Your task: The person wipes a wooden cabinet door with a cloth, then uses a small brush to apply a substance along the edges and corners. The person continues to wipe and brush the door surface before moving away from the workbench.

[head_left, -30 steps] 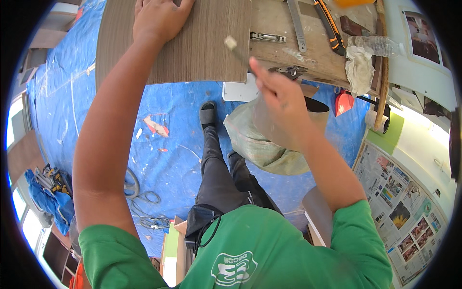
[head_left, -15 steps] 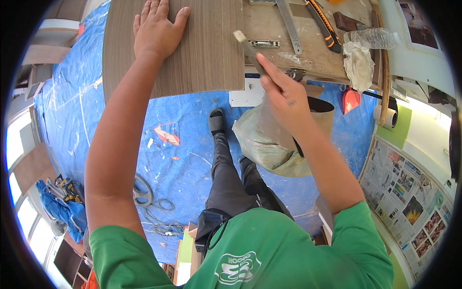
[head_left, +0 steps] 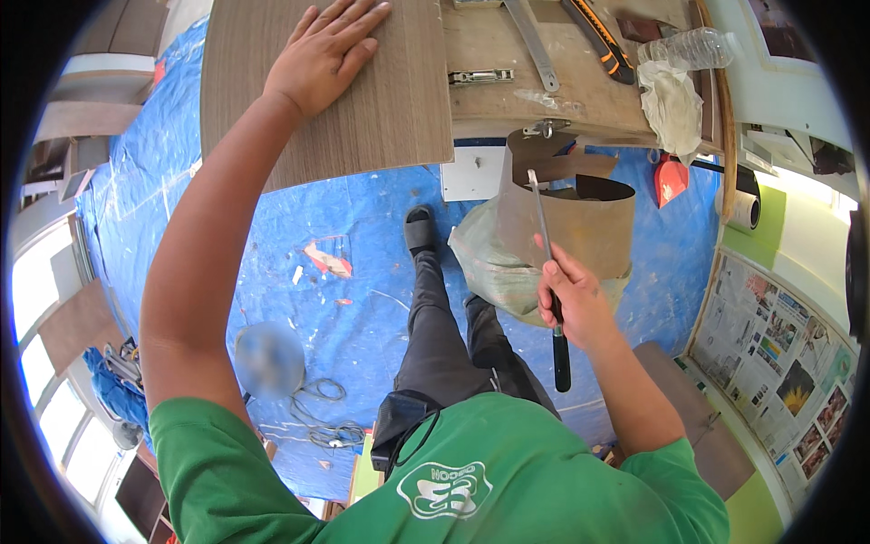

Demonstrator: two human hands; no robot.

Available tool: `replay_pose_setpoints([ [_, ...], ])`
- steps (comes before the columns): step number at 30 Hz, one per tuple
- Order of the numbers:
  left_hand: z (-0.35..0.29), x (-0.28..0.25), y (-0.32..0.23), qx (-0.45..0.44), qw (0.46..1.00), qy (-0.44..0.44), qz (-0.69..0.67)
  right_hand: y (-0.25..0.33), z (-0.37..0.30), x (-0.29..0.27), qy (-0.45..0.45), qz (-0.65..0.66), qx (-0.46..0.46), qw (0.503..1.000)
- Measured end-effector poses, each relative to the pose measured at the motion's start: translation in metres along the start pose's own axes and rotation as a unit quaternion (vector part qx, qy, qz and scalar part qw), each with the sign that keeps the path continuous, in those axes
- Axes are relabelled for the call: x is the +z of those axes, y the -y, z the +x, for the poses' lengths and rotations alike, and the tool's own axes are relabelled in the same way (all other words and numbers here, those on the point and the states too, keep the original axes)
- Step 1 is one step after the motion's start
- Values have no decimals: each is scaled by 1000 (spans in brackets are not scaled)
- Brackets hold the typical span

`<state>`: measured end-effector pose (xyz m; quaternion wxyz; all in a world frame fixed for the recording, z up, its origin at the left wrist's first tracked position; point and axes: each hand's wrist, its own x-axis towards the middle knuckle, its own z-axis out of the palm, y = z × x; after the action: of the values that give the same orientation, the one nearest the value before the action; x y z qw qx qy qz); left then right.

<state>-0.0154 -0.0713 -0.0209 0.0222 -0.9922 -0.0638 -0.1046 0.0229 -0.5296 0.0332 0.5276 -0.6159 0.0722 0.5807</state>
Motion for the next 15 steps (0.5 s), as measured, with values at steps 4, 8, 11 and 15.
replay_pose_setpoints([
  [4, 8, -12, -55, 129, 989, 59, -48, -13, -7, -3, -37, -33, -2, 999],
  [8, -23, -31, -100, 193, 963, 104, -159, -8, -10, -4, -94, -42, -6, 995],
  [11, -68, -52, -133, 275, 901, 223, -249, -13, -12, -12, -110, -17, 10, 994],
  [15, -100, -66, -155, 341, 843, 231, -346, -1, -18, -1, -86, 2, -25, 996],
])
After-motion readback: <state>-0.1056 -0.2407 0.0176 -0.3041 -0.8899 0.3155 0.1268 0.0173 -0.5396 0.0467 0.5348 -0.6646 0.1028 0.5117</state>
